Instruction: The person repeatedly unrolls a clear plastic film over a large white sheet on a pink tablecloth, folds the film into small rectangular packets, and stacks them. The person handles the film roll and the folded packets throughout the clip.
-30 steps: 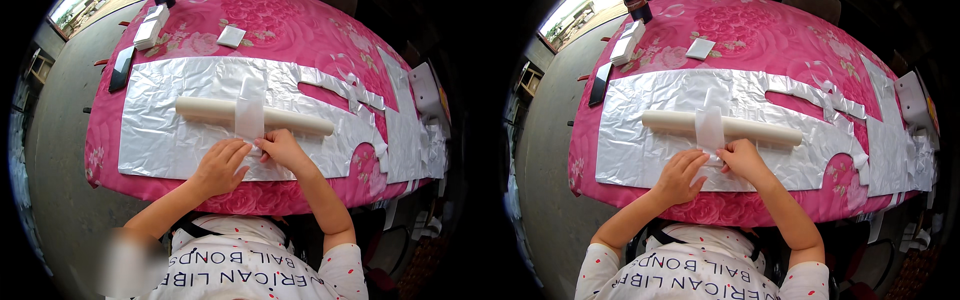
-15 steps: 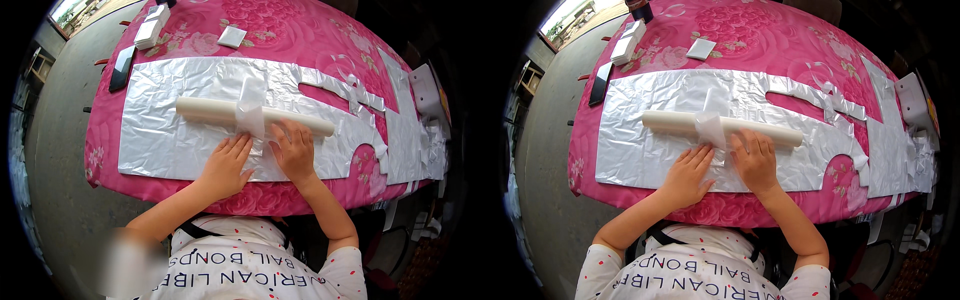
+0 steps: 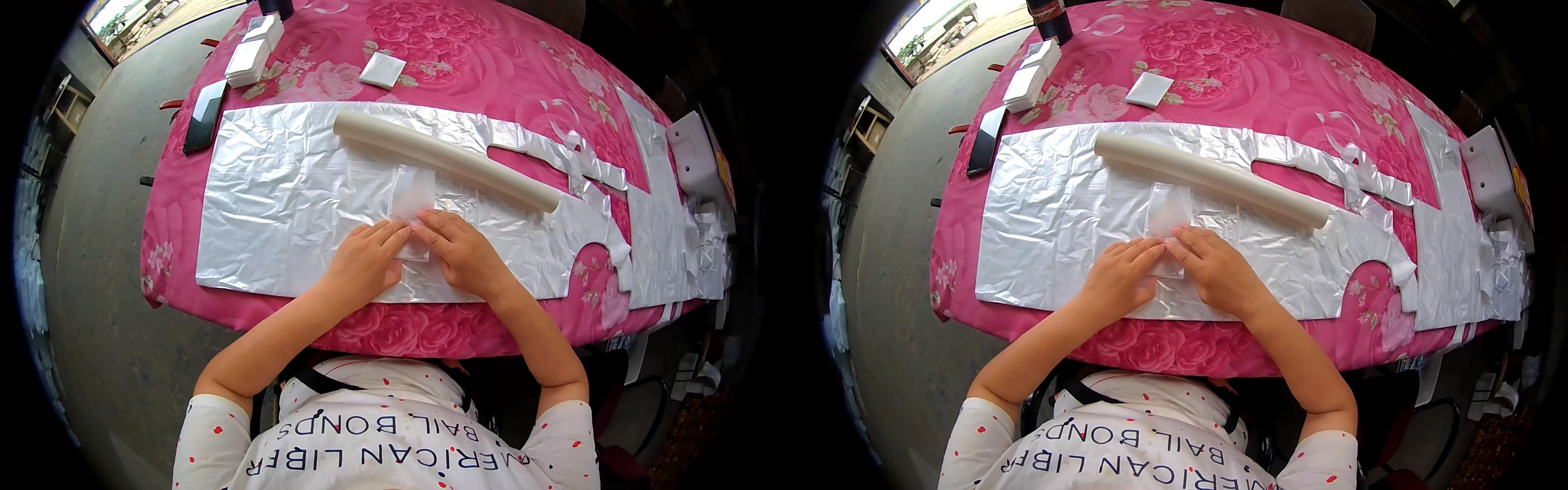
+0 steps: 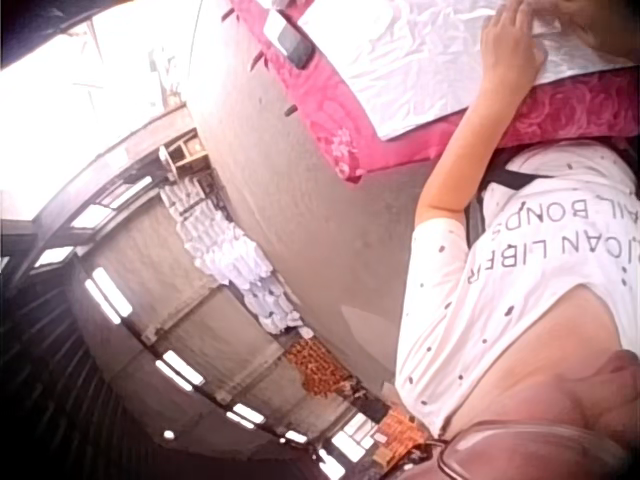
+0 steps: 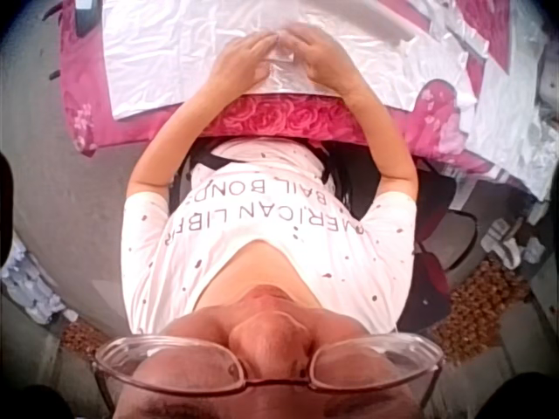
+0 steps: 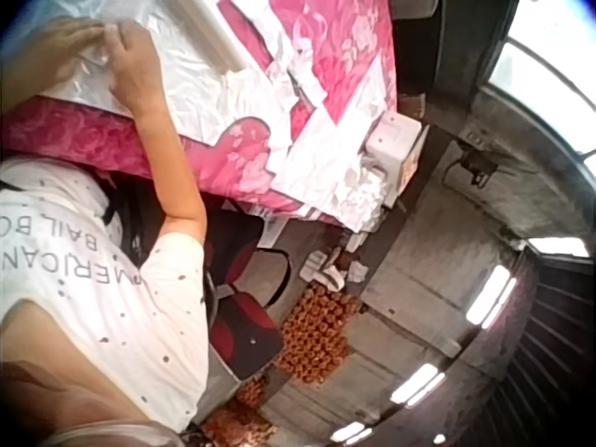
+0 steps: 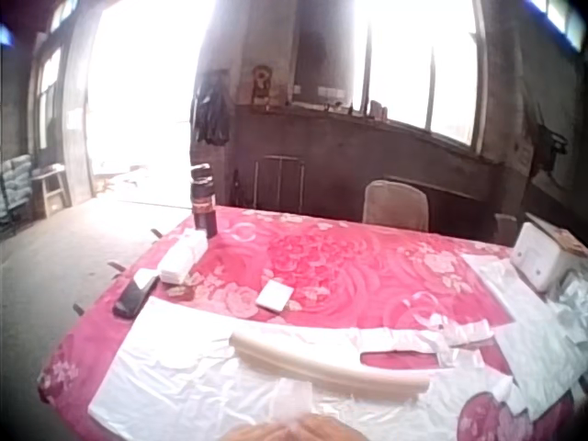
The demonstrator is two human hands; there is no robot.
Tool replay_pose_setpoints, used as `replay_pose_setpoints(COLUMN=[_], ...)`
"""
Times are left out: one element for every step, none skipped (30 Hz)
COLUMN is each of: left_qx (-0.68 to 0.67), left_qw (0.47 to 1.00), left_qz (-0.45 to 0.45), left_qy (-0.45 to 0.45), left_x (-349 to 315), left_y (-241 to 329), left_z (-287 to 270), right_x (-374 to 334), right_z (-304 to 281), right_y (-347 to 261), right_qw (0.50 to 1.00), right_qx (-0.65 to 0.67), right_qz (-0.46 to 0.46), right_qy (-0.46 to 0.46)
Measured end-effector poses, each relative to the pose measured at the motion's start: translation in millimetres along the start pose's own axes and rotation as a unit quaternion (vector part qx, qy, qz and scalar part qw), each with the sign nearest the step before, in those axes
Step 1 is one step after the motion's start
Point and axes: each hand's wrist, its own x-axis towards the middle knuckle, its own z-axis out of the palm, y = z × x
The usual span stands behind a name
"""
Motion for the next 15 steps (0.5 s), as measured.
replay_pose_setpoints(left_qx=[0.008,0.023,0.039,0.054,0.069,0.084,0.097,0.082,0.066,0.049,0.047,0.043,0.039,0.038,0.04], left_qw=[1.0,1.0,0.999,0.998,0.996,0.993,0.989,0.989,0.988,0.987,0.987,0.987,0.987,0.99,0.99], left_qz=[0.003,0.014,0.026,0.038,0.059,0.081,0.104,0.121,0.138,0.153,0.152,0.152,0.154,0.134,0.135], left_qy=[-0.003,0.0,0.004,0.007,0.017,0.028,0.038,0.033,0.028,0.02,0.026,0.032,0.038,0.015,0.005], left_x=[0.3,0.9,1.5,1.3,0.1,-1.9,-1.2,-3.9,-9.7,-16.5,-24.7,-33.7,-41.4,-46.8,-48.9], left_y=[-0.6,-1.5,-2.7,-3.7,-6.1,-9.7,-11.2,-9.3,-3.5,2.4,8.0,14.0,18.2,19.4,17.2], left_z=[0.0,0.2,0.8,1.5,3.3,5.6,6.2,5.5,3.3,1.0,-2.4,-5.8,-8.6,-10.4,-11.7], right_x=[0.3,1.0,1.9,3.3,5.2,6.2,5.3,3.8,2.0,-1.6,-5.4,-9.2,-12.0,-15.9,-19.1], right_z=[0.7,1.0,1.1,0.3,-1.1,-1.7,-1.7,-1.6,-1.5,0.2,1.5,2.4,1.4,5.2,8.3], right_y=[0.8,2.1,3.2,2.6,1.5,0.2,0.4,0.2,-0.6,-3.0,-8.3,-14.4,-24.3,-29.4,-32.8], right_qw=[1.0,1.0,0.999,0.998,0.997,0.996,0.996,0.997,0.997,0.997,0.997,0.997,0.997,0.997,0.997], right_qx=[0.012,0.024,0.036,0.05,0.064,0.077,0.074,0.07,0.067,0.07,0.074,0.079,0.073,0.069,0.065], right_qz=[0.006,0.012,0.018,0.024,0.03,0.036,0.033,0.029,0.025,0.014,0.001,-0.012,-0.015,-0.027,-0.039], right_qy=[0.001,0.003,0.004,0.009,0.014,0.019,0.022,0.025,0.028,0.021,0.014,0.007,0.006,0.016,0.027])
